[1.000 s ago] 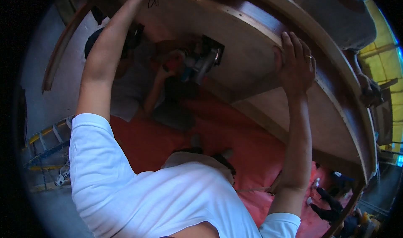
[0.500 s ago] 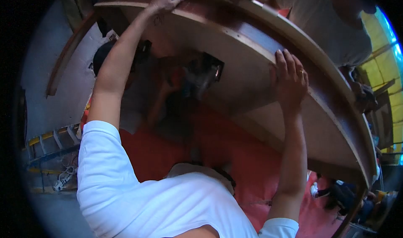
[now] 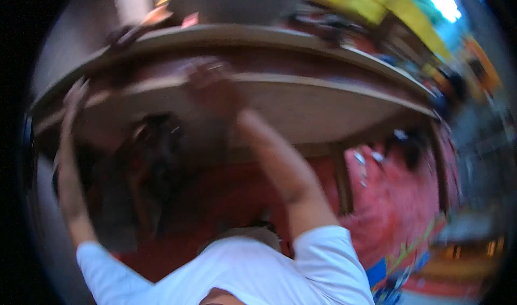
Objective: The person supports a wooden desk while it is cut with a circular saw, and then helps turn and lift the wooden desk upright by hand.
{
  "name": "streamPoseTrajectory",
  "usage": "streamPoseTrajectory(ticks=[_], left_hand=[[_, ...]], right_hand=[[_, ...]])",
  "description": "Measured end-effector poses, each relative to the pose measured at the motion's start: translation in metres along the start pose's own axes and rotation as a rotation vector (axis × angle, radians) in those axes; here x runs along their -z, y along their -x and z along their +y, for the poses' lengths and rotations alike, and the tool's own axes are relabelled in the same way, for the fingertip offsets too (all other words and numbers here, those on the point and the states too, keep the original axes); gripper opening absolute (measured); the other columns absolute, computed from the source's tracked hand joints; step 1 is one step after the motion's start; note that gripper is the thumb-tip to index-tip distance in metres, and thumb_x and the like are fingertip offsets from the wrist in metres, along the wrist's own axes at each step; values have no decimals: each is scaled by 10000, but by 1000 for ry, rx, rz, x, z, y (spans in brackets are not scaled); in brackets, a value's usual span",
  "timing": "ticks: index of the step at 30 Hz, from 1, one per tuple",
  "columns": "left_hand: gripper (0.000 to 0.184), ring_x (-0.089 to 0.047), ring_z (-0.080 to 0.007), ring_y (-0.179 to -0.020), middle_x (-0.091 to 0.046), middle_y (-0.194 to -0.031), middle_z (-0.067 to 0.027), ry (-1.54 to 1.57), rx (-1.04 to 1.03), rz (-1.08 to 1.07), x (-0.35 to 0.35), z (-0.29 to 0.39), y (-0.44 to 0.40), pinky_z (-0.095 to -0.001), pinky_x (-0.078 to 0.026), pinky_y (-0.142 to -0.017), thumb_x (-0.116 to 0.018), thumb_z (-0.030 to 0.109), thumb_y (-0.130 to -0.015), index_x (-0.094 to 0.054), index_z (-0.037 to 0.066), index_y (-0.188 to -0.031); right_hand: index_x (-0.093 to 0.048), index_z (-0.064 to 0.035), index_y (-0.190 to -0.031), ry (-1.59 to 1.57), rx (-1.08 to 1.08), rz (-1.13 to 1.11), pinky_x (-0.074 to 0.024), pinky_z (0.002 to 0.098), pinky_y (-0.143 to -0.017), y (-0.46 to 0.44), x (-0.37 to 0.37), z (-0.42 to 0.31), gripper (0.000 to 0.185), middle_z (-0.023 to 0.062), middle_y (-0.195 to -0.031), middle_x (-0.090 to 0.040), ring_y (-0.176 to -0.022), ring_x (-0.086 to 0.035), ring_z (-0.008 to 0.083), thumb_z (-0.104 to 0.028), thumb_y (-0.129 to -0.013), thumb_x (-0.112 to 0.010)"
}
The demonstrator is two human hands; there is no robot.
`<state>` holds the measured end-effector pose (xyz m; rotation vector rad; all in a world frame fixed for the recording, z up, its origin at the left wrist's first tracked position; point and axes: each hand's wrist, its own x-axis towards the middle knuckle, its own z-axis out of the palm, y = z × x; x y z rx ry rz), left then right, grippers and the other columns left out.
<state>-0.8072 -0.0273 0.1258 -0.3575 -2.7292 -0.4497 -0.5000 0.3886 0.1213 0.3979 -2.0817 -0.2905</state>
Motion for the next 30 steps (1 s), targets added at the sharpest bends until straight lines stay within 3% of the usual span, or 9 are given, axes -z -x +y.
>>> streamPoseTrajectory(ticks=[2, 3, 7, 9, 13, 20, 21, 22, 30], left_hand=[[426, -401, -301, -1265, -428, -1366, -162, -739, -402, -92, -19, -50, -28, -385, -333, -1045, -363, 252, -949, -443, 47, -1313], [421, -389, -318, -1273, -415, -1371, -176, -833, -420, -62, -29, -72, -38, -402, -321, -1055, -355, 186, -940, -414, 38, -1330], [478, -231, -272, -1371, -287, -1471, -102, -647, -48, -268, 16, 12, 8, -528, -219, -1078, -235, 351, -979, -350, 155, -1399], [502, -181, -245, -1393, -246, -1495, -81, -551, 50, -215, -2, -10, -7, -577, -165, -1080, -191, 373, -984, -293, 165, -1429], [633, -188, -261, -1390, -232, -1499, -97, -571, -72, -231, -10, -44, -17, -539, -148, -1092, -217, 516, -956, -284, 99, -1427], [486, -452, -317, -1229, -456, -1348, -164, 101, -182, 238, -26, -67, -24, -380, -349, -1019, -431, 346, -944, -444, 30, -1313], [460, -496, -319, -1182, -493, -1301, -181, -30, -216, 209, -23, -70, -28, -350, -397, -975, -482, 319, -925, -483, 15, -1271], [465, -492, -315, -1185, -506, -1284, -183, 193, -130, 177, -1, -33, -4, -363, -384, -989, -476, 321, -923, -485, 3, -1263], [442, -484, -322, -1190, -523, -1255, -201, 103, -164, 217, 9, -8, 10, -371, -359, -1014, -496, 294, -903, -524, -16, -1216]], right_hand=[[-583, -66, -1060, -31, -70, -2, -451, 453, -845, -4, 8, -4, 345, 117, -1094, -597, -1004, -568, 268, -340, -868, -498], [-577, -55, -1108, -81, -91, 30, -434, 457, -889, 3, -2, -4, 411, 150, -1128, -588, -1044, -558, 304, -384, -879, -488], [-562, -86, -1120, -115, -127, 1, -433, 430, -892, 2, -5, -10, 414, 123, -1132, -569, -1069, -525, 296, -381, -829, -574], [-568, -76, -1105, -139, -119, 21, -429, 418, -905, 1, -13, -8, 432, 126, -1138, -568, -1084, -521, 296, -402, -821, -578], [-573, -79, -1100, -122, -133, -5, -431, 411, -904, 0, -7, -8, 437, 121, -1148, -567, -1092, -521, 289, -410, -815, -582], [-593, -88, -1099, -143, -169, -12, -437, 409, -903, -2, -2, -9, 421, 109, -1174, -568, -1093, -533, 283, -400, -818, -577], [-590, -102, -1090, -130, -173, -10, -443, 399, -892, -3, 1, -9, 401, 90, -1168, -568, -1087, -536, 266, -387, -808, -597], [-588, -104, -1092, -139, -175, -11, -445, 396, -888, -4, 3, -10, 400, 88, -1168, -568, -1085, -538, 264, -385, -807, -599], [-581, -114, -1100, -122, -157, -45, -459, 395, -871, -7, 3, -8, 396, 78, -1177, -566, -1086, -541, 251, -382, -810, -598]])
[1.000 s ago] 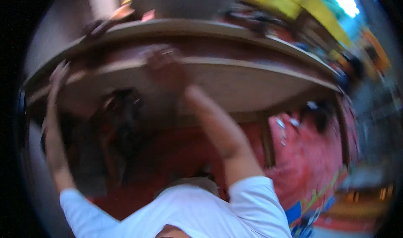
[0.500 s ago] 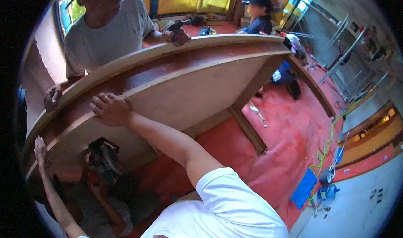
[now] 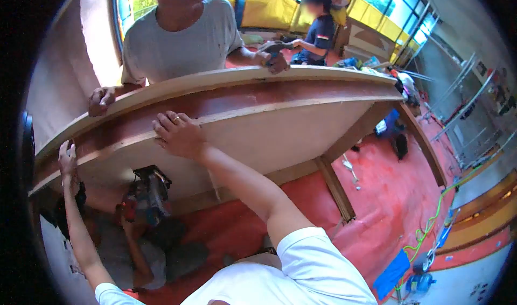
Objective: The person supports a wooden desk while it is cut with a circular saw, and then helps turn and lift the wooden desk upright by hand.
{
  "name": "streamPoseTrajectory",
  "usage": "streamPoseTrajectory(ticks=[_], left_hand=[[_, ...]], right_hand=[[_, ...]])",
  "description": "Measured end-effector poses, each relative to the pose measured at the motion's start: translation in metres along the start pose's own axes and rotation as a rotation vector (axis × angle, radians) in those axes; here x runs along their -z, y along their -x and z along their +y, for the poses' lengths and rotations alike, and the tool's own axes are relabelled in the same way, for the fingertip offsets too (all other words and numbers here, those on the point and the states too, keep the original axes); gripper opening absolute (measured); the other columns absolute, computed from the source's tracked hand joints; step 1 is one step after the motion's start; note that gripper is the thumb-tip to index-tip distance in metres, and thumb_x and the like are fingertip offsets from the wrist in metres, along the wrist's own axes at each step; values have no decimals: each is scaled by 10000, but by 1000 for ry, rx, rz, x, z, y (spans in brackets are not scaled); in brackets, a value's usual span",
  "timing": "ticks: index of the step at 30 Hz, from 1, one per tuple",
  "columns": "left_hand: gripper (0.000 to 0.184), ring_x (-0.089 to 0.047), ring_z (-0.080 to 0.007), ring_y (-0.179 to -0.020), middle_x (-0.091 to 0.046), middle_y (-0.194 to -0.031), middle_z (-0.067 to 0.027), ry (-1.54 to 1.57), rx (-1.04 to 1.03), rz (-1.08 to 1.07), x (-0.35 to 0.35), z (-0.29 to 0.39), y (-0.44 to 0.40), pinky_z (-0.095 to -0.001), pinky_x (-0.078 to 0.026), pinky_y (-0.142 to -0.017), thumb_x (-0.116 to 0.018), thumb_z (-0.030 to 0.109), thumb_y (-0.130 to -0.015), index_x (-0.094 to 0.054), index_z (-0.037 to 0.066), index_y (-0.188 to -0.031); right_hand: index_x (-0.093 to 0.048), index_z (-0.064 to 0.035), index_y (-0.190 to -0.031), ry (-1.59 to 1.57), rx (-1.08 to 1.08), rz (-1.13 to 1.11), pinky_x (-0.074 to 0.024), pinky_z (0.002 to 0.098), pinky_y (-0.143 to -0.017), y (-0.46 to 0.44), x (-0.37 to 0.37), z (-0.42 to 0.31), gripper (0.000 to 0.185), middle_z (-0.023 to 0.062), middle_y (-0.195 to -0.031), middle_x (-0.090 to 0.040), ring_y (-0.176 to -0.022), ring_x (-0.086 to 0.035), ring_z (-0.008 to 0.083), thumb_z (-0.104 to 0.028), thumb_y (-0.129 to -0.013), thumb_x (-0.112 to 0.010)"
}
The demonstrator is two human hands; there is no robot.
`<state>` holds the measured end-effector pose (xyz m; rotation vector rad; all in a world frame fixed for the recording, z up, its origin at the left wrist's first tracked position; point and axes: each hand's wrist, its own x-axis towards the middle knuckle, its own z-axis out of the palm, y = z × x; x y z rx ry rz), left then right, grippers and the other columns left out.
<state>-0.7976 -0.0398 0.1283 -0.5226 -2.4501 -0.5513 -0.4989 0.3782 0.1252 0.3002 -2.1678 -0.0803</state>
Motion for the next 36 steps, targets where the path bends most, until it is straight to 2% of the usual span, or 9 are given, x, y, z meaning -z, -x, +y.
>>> streamPoseTrajectory(ticks=[1, 5, 10, 11, 14, 16, 18, 21, 36], left_hand=[[441, -477, -327, -1196, -520, -1256, -206, -26, -18, 37, -7, -11, 0, -372, -353, -1023, -495, 293, -900, -532, -24, -1205], [446, -476, -337, -1191, -509, -1264, -211, -115, 22, 17, 18, 33, 11, -378, -362, -1014, -496, 289, -895, -523, -25, -1211], [428, -520, -335, -1129, -533, -1216, -219, 147, 65, 149, 29, 54, 19, -378, -400, -967, -531, 268, -865, -538, -11, -1189], [424, -524, -330, -1122, -534, -1215, -219, 101, 51, 140, 17, 33, 13, -376, -396, -970, -543, 273, -856, -546, -11, -1171], [474, -491, -323, -1174, -519, -1255, -194, -128, 167, 71, 25, 53, 17, -431, -380, -986, -536, 344, -849, -549, 8, -1183], [511, -469, -321, -1202, -504, -1280, -186, -204, 131, 126, 13, 41, 14, -450, -367, -999, -528, 379, -849, -540, 13, -1205], [527, -459, -330, -1209, -496, -1281, -210, -84, 70, 211, 18, 49, 15, -405, -372, -1004, -537, 373, -852, -523, 2, -1227], [490, -522, -338, -1122, -552, -1196, -221, 153, 54, 364, 16, 45, 12, -398, -392, -983, -551, 340, -849, -550, -17, -1185], [234, -590, -314, -999, -626, -1031, -189, 140, 82, 442, 21, 50, 16, -389, -448, -917, -584, 130, -794, -645, -9, -973]], right_hand=[[-579, -115, -1108, -3, 0, -3, -459, 395, -873, -1, 2, 0, 398, 78, -1182, -565, -1088, -540, 249, -382, -813, -596], [-567, -121, -1142, 15, -5, -20, -452, 393, -889, -2, 5, -2, 414, 72, -1199, -560, -1096, -538, 240, -382, -822, -590], [-565, -140, -1167, 33, 6, -57, -439, 384, -906, -3, 3, -1, 417, 57, -1215, -560, -1109, -531, 227, -379, -826, -589], [-567, -144, -1168, 51, 4, -63, -438, 383, -908, -3, 3, -2, 418, 52, -1215, -561, -1111, -530, 223, -380, -824, -591], [-568, -157, -1174, 53, 1, -75, -435, 384, -908, -5, 2, -4, 421, 39, -1218, -561, -1116, -527, 212, -380, -818, -598], [-567, -162, -1177, 64, 2, -84, -435, 383, -905, -6, 5, -2, 423, 32, -1218, -561, -1117, -527, 205, -378, -814, -601], [-567, -165, -1178, 82, 13, -90, -436, 380, -901, -7, 7, -4, 425, 25, -1215, -562, -1117, -527, 199, -375, -811, -605], [-566, -168, -1178, 118, 26, -84, -439, 375, -896, -6, 3, -4, 414, 20, -1217, -563, -1115, -527, 196, -361, -815, -604], [-577, -157, -1158, 111, 26, -102, -446, 379, -893, -11, 2, -8, 383, 40, -1200, -579, -1103, -541, 226, -362, -835, -588]])
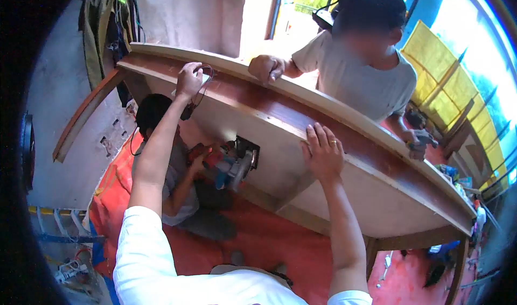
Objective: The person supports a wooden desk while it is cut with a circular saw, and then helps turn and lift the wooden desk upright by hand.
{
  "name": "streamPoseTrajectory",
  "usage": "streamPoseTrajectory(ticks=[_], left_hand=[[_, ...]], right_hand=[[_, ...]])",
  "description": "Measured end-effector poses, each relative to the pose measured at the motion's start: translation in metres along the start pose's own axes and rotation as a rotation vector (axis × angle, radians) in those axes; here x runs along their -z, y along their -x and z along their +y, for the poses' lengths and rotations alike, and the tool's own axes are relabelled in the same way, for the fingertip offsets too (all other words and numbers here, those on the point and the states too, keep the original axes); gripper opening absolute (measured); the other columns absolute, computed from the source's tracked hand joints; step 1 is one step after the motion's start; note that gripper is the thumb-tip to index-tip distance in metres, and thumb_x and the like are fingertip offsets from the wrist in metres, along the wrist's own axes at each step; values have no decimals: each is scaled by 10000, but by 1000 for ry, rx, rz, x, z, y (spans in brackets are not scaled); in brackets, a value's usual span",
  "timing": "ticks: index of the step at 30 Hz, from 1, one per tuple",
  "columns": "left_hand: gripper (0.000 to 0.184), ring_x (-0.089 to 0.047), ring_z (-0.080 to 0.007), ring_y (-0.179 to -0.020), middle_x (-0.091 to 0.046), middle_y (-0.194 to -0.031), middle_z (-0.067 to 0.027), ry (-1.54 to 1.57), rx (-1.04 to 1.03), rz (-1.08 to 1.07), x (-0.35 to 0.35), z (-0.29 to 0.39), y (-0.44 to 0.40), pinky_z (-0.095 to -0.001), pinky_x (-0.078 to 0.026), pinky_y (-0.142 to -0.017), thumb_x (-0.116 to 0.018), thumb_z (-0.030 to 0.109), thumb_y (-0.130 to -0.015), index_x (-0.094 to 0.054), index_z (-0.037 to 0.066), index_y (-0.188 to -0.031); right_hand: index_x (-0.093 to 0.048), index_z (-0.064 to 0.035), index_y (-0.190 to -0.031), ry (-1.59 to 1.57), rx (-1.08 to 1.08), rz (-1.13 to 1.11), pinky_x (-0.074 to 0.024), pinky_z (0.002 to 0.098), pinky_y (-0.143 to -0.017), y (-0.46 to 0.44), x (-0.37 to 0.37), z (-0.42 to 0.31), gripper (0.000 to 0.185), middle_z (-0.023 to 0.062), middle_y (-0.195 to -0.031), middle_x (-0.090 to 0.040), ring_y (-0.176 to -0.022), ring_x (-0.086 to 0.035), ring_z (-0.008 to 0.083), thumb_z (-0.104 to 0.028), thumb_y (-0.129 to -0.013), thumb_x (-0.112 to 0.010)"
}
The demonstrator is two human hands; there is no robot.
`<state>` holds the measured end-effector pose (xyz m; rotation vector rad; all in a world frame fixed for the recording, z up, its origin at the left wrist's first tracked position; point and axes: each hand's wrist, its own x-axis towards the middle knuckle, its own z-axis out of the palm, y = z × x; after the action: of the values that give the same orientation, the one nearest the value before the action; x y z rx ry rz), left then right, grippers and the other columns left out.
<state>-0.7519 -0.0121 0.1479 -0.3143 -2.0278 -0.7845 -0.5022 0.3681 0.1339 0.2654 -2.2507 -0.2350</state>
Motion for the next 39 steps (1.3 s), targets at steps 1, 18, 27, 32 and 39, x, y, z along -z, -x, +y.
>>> streamPoseTrajectory(ticks=[1, 18, 27, 32, 39], left_hand=[[219, -595, -313, -988, -631, -1019, -187, 3, -9, 4, 0, 0, 1, -389, -452, -910, -580, 120, -794, -649, -12, -955], [212, -613, -328, -918, -651, -942, -173, -30, -42, 59, -12, -17, 2, -403, -482, -845, -574, 175, -778, -679, 60, -923], [126, -621, -353, -822, -642, -822, -189, -30, -77, 152, -16, -13, -1, -427, -496, -749, -577, 114, -736, -656, 33, -790], [116, -617, -361, -823, -637, -831, -198, -71, -30, 80, -1, 4, 0, -432, -495, -742, -558, 95, -733, -644, 26, -765], [137, -615, -363, -828, -634, -835, -209, -44, -89, 187, -16, -12, -2, -429, -493, -757, -559, 95, -733, -651, 16, -796]], right_hand=[[-578, -157, -1158, -2, 1, 2, -446, 378, -893, 0, 1, 0, 381, 39, -1197, -580, -1103, -541, 226, -360, -836, -588], [-553, -182, -1207, 81, 49, -13, -440, 354, -900, 0, 0, -3, 388, 6, -1245, -553, -1123, -530, 185, -363, -864, -564], [-567, -178, -1190, 98, 67, 12, -454, 355, -881, 1, -3, -4, 353, 2, -1195, -590, -1091, -554, 189, -343, -879, -554], [-578, -176, -1171, 95, 85, 22, -456, 349, -872, -2, 0, -6, 343, 2, -1193, -592, -1080, -562, 193, -350, -876, -556], [-582, -177, -1165, 107, 77, 19, -459, 344, -865, -1, -3, -5, 343, -8, -1189, -595, -1066, -569, 187, -360, -876, -555]])
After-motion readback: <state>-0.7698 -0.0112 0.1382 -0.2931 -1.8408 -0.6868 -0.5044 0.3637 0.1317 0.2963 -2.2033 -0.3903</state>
